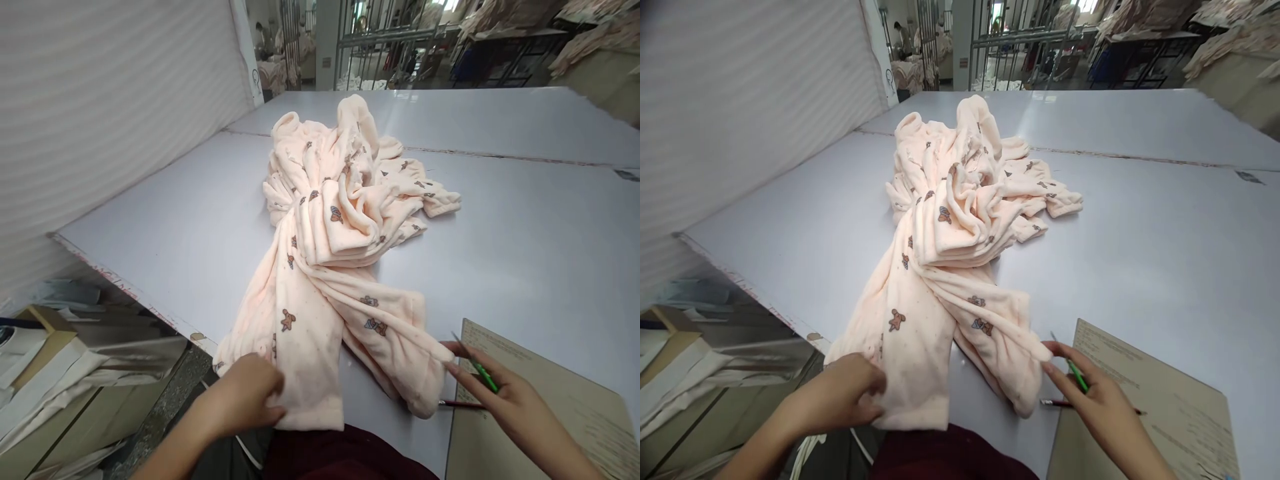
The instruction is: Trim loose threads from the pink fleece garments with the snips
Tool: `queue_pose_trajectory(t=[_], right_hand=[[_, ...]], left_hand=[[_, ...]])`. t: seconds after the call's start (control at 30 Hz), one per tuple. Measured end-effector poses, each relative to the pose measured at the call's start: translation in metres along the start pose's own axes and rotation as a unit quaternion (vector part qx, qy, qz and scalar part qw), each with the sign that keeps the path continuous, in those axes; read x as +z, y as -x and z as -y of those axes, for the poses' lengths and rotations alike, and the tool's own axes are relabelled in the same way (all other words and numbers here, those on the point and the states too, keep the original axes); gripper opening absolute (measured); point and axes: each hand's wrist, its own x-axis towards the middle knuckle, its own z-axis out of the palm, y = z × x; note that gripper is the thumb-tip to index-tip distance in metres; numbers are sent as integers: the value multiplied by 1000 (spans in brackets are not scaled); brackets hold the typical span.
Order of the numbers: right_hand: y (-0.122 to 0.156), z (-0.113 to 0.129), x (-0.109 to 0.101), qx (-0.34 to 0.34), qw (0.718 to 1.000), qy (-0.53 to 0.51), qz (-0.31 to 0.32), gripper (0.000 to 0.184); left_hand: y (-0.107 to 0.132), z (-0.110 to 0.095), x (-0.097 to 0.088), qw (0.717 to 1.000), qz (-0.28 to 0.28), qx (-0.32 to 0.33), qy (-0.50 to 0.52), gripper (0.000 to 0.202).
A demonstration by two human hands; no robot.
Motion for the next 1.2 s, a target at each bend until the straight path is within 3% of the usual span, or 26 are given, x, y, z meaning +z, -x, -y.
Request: queue_pose_trajectory(t=[0.07, 0.13, 0.23, 0.3, 0.37, 0.43, 0.5, 0.67, 0.77, 0.9, 1.03, 1.2], right_hand=[[7, 11, 14, -31, 999, 2, 27, 37], [17, 26, 30, -70, 996, -1, 49, 30], [33, 44, 42, -132, 987, -12, 87, 20], [38, 51, 42, -156, 984, -17, 87, 20], [37, 55, 39, -161, 985, -21, 67, 25], [31, 57, 39, -154, 986, -26, 51, 29], [25, 59, 43, -142, 988, -26, 52, 32], [25, 63, 47, -116, 993, 2, 20, 26], [36, 66, 38, -150, 988, 22, 28, 28], [47, 67, 33, -196, 967, 82, 140, 20], [49, 62, 37, -201, 964, 127, 120, 20], [54, 66, 34, -227, 959, 98, 138, 23]], left_hand=[[-17, -32, 8, 995, -45, 69, 53, 20], [-40, -67, 22, 971, -97, 143, 162, 32], [-70, -101, 45, 934, -153, 170, 274, 31], [-80, -104, 54, 896, -156, 163, 384, 18], [-82, -97, 56, 821, -102, 143, 543, 14], [-79, -86, 52, 738, -41, 97, 667, 28], [-75, -77, 46, 692, -19, 54, 719, 40], [-68, -73, 40, 644, -39, 4, 764, 41], [-65, -75, 40, 625, -34, -4, 780, 40], [-63, -77, 38, 632, -14, -3, 775, 40], [-62, -79, 34, 634, -11, 4, 773, 41], [-58, -83, 29, 638, -27, -16, 769, 41]])
